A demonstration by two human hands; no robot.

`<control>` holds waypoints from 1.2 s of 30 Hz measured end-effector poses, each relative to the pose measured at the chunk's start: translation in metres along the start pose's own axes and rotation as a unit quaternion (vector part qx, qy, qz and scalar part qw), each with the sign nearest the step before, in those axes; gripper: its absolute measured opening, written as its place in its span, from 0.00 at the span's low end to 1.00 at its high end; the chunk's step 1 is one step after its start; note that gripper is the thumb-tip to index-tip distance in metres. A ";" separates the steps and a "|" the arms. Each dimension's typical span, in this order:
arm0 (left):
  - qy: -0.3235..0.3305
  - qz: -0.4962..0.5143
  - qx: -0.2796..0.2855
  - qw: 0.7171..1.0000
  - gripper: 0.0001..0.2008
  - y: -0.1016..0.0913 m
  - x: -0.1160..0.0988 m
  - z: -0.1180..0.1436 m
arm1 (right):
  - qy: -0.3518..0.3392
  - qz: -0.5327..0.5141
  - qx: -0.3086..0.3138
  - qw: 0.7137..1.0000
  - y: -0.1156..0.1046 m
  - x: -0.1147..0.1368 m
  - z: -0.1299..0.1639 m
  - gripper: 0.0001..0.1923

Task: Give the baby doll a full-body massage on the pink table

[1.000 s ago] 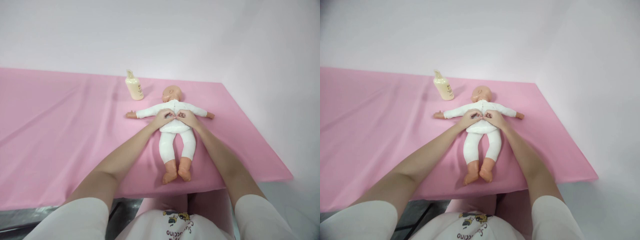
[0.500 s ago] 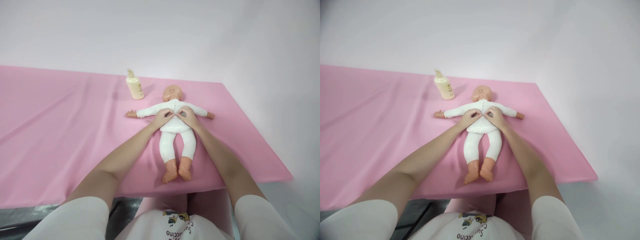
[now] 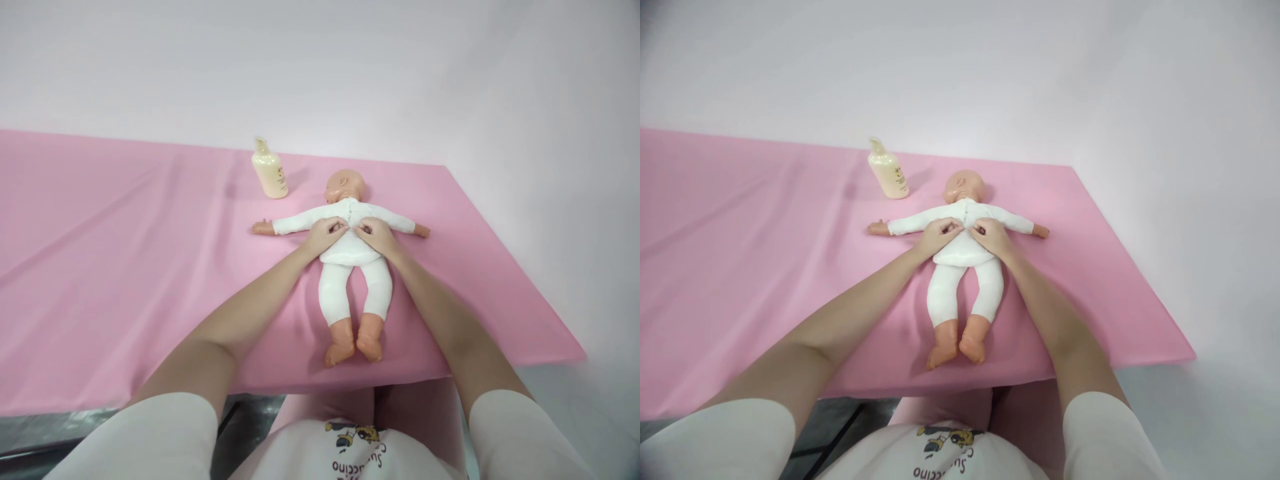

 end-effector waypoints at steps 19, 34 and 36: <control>0.039 -0.059 -0.060 0.996 0.06 -0.006 -0.003 -0.001 | -0.017 0.055 -0.087 0.995 -0.010 -0.004 0.003 0.03; 0.007 -0.069 -0.102 0.992 0.07 -0.012 0.007 -0.002 | 0.041 0.070 -0.118 0.990 -0.015 -0.014 0.006 0.04; 0.007 -0.093 -0.101 0.990 0.06 -0.014 0.005 -0.002 | 0.056 0.082 -0.123 0.987 -0.016 -0.018 0.006 0.04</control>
Point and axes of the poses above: each hand's wrist, its own z-axis away from the middle knuckle, its own y-axis out of the palm, x = y × z, the point moved 8 cm from there along -z, towards the middle knuckle, and after that the axes turned 5 degrees about -y, right-handed, at the moved point
